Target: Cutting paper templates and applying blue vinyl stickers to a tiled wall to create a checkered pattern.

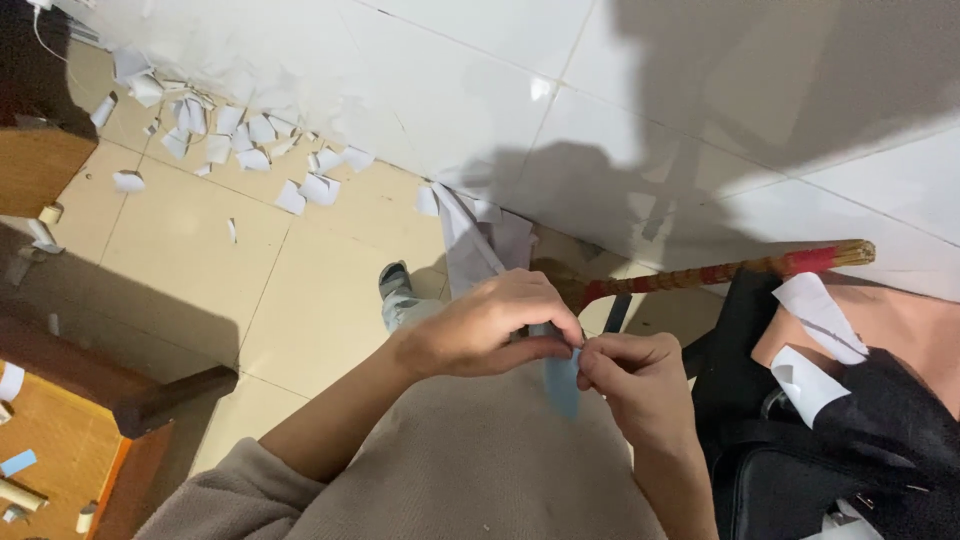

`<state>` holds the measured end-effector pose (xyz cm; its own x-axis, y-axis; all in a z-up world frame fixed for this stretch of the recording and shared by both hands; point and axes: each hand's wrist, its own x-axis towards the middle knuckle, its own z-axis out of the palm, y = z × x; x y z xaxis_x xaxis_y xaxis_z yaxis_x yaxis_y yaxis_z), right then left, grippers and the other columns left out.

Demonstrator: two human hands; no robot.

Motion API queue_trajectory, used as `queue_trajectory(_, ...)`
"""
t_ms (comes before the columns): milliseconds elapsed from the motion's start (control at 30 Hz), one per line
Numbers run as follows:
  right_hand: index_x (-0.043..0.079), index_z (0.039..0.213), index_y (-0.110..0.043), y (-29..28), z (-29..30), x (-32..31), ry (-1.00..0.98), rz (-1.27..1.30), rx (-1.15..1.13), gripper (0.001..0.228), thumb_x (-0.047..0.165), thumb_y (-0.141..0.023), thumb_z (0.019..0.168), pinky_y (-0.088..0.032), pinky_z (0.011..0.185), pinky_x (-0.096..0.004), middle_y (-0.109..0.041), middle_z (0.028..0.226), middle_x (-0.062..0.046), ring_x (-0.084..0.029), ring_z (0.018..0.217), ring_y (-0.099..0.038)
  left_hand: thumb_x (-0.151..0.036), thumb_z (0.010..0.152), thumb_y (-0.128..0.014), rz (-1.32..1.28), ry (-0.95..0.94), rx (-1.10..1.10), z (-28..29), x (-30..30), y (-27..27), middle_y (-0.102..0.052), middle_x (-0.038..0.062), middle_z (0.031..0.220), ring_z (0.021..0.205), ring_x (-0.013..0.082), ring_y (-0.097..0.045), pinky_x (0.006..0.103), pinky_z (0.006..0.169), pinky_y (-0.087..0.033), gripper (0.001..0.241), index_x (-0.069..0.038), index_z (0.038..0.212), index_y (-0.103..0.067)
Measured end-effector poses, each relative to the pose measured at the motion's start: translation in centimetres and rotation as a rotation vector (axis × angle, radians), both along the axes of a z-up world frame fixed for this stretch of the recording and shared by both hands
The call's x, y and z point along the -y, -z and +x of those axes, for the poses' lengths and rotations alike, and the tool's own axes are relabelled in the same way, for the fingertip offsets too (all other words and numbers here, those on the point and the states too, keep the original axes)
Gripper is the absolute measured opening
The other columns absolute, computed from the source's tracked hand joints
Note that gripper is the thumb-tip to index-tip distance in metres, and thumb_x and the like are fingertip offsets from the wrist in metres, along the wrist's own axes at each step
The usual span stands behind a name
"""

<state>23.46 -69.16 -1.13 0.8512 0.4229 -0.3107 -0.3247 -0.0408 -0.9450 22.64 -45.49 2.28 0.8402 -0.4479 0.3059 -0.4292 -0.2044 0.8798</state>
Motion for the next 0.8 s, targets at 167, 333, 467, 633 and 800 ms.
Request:
queue_trajectory(167,-0.002,0.069,-0.076,0.8,-0.1,0.3,0.024,0.094,-0.066,0.020,0.006,-0.073,0.087,-0.038,0.055,-0.036,-0.065,0.056,-0.010,-0.016,0.055,-0.048,-0.016,0.102,-0.066,-0.011,-0.022,0.015,0.0,0.3,0.2,-0.071,-0.002,0.099,0.088,0.0200,-0.064,0.0369,0.088,-0.050,0.005,-0.015,0.106,-0.065)
queue_trajectory(333,-0.001,0.065,-0.076,0.6,0.0,0.2,0.036,0.080,-0.108,0.020,0.003,-0.075,0.085,-0.033,0.055,-0.035,-0.060,0.051,-0.007,-0.015,0.054,-0.036,-0.016,0.103,-0.064,0.006,-0.022,0.046,0.0,0.5,0.2,-0.069,-0.003,0.094,0.084,0.0182,-0.062,0.0368,0.090,-0.048,0.004,-0.017,0.107,-0.063)
queue_trajectory(467,0.000,0.068,-0.077,0.9,-0.1,0.6,-0.002,0.137,-0.108,0.022,0.010,-0.076,0.088,-0.030,0.048,-0.033,-0.060,0.050,-0.006,-0.011,0.050,-0.034,-0.014,0.102,-0.067,0.017,-0.051,0.140,0.0,0.6,-0.1,-0.069,-0.001,0.098,0.087,0.0197,-0.063,0.0369,0.087,-0.050,0.006,-0.014,0.107,-0.063)
queue_trajectory(633,0.001,0.057,-0.067,0.4,0.1,0.3,-0.009,0.150,-0.130,0.038,0.019,-0.075,0.090,-0.027,0.051,-0.030,-0.043,0.047,-0.001,-0.010,0.051,-0.031,-0.012,0.104,-0.065,0.038,-0.128,0.307,0.2,0.9,-0.7,-0.065,0.001,0.098,0.082,0.0207,-0.059,0.0371,0.083,-0.049,0.001,-0.012,0.104,-0.064)
queue_trajectory(800,0.005,0.061,-0.061,-0.3,0.1,-0.1,0.013,0.193,-0.126,0.040,0.021,-0.070,0.096,-0.028,0.054,-0.032,-0.038,0.056,0.001,-0.012,0.058,-0.028,-0.010,0.102,-0.065,0.069,-0.209,0.425,0.0,1.2,-1.4,-0.068,0.006,0.097,0.087,0.0229,-0.062,0.0401,0.092,-0.052,0.006,-0.005,0.099,-0.069)
